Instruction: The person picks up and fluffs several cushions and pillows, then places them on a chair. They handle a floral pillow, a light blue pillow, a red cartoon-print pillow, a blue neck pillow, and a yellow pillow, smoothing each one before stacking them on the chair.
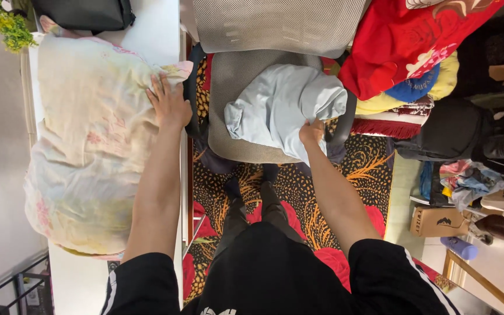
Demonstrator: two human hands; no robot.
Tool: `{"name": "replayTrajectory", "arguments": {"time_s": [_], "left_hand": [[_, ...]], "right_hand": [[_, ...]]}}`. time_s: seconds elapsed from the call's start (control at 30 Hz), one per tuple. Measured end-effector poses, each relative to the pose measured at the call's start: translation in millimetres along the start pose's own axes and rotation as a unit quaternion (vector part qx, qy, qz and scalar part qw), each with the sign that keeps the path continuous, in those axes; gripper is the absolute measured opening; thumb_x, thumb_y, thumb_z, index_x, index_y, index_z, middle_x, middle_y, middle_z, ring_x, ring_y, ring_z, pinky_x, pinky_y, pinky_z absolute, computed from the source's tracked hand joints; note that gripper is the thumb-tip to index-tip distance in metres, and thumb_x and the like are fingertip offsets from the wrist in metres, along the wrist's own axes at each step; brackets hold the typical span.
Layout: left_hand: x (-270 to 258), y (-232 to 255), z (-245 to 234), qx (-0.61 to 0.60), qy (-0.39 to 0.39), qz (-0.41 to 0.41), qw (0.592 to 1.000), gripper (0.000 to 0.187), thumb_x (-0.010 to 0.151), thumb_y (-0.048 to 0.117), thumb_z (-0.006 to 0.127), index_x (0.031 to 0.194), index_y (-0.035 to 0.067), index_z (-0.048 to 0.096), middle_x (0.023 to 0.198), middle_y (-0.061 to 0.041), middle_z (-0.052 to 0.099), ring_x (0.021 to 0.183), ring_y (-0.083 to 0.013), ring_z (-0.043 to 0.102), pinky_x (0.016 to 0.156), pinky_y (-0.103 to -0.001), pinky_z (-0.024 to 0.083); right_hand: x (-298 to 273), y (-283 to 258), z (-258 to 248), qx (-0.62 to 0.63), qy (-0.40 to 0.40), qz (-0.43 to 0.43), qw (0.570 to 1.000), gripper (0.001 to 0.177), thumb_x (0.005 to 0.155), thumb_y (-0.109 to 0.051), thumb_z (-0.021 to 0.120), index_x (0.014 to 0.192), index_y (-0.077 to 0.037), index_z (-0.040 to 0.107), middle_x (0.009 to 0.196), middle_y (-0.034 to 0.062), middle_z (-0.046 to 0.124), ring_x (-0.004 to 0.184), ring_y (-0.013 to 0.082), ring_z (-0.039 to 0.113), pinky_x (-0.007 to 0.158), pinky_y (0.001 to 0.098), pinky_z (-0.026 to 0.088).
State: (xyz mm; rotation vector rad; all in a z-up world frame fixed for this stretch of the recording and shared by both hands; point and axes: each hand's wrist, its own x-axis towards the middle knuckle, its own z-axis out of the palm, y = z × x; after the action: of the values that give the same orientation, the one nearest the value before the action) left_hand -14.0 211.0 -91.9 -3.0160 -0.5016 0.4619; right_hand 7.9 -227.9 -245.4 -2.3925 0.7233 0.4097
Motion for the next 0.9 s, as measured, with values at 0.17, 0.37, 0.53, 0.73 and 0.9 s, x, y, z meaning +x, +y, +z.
{"name": "replayTrajectory", "arguments": {"time_s": [0.17, 0.37, 0.53, 0.73, 0.9], "left_hand": [[-23, 60, 11, -0.127, 0.023, 0.091, 0.987, 0.073, 0.094, 0.039, 0.069, 0.155, 0.004, 0.048, 0.167, -0.029, 0.031, 0.158, -0.046, 0.016, 0.125, -0.065, 0.012], [-54, 106, 39, -0.295, -0.102, 0.128, 0.941, 0.083, 0.097, 0.059, 0.063, 0.158, 0.005, 0.046, 0.154, -0.026, 0.054, 0.15, -0.0411, 0.044, 0.125, -0.053, 0.035], [-65, 101, 82, -0.502, -0.155, 0.024, 0.851, 0.106, 0.086, 0.077, 0.063, 0.16, 0.005, 0.041, 0.156, -0.025, 0.052, 0.145, -0.0389, 0.052, 0.12, -0.047, 0.042], [-73, 65, 103, -0.574, -0.247, -0.088, 0.775, 0.117, 0.081, 0.091, 0.051, 0.162, 0.008, 0.038, 0.166, -0.019, 0.038, 0.151, -0.0364, 0.038, 0.119, -0.052, 0.033], [-97, 83, 91, -0.614, -0.461, -0.1, 0.633, 0.117, 0.082, 0.09, 0.042, 0.161, 0.004, 0.036, 0.162, -0.022, 0.044, 0.146, -0.038, 0.047, 0.108, -0.061, 0.045]], "right_hand": [[-25, -4, 0, 0.129, 0.024, -0.018, 0.991, 0.046, 0.104, -0.029, 0.062, 0.138, 0.002, 0.058, 0.134, 0.0286, 0.066, 0.125, 0.0464, 0.064, 0.105, 0.0496, 0.051], [-52, -4, -27, 0.208, 0.028, -0.026, 0.977, 0.048, 0.105, -0.03, 0.061, 0.138, 0.005, 0.056, 0.133, 0.0261, 0.063, 0.122, 0.0414, 0.063, 0.103, 0.0463, 0.05], [-91, 4, -59, 0.577, -0.066, -0.025, 0.813, 0.037, 0.108, -0.02, 0.061, 0.136, 0.005, 0.059, 0.124, 0.0145, 0.068, 0.112, 0.0244, 0.063, 0.101, 0.0406, 0.052], [-141, 45, -119, 0.769, -0.19, -0.025, 0.61, 0.039, 0.109, -0.022, 0.054, 0.138, 0.003, 0.06, 0.129, 0.0156, 0.07, 0.12, 0.0296, 0.066, 0.113, 0.0433, 0.05], [-174, 66, -169, 0.805, -0.266, -0.116, 0.518, 0.053, 0.099, -0.026, 0.057, 0.145, 0.0, 0.055, 0.142, 0.0148, 0.066, 0.132, 0.0326, 0.063, 0.122, 0.0468, 0.045]]}}
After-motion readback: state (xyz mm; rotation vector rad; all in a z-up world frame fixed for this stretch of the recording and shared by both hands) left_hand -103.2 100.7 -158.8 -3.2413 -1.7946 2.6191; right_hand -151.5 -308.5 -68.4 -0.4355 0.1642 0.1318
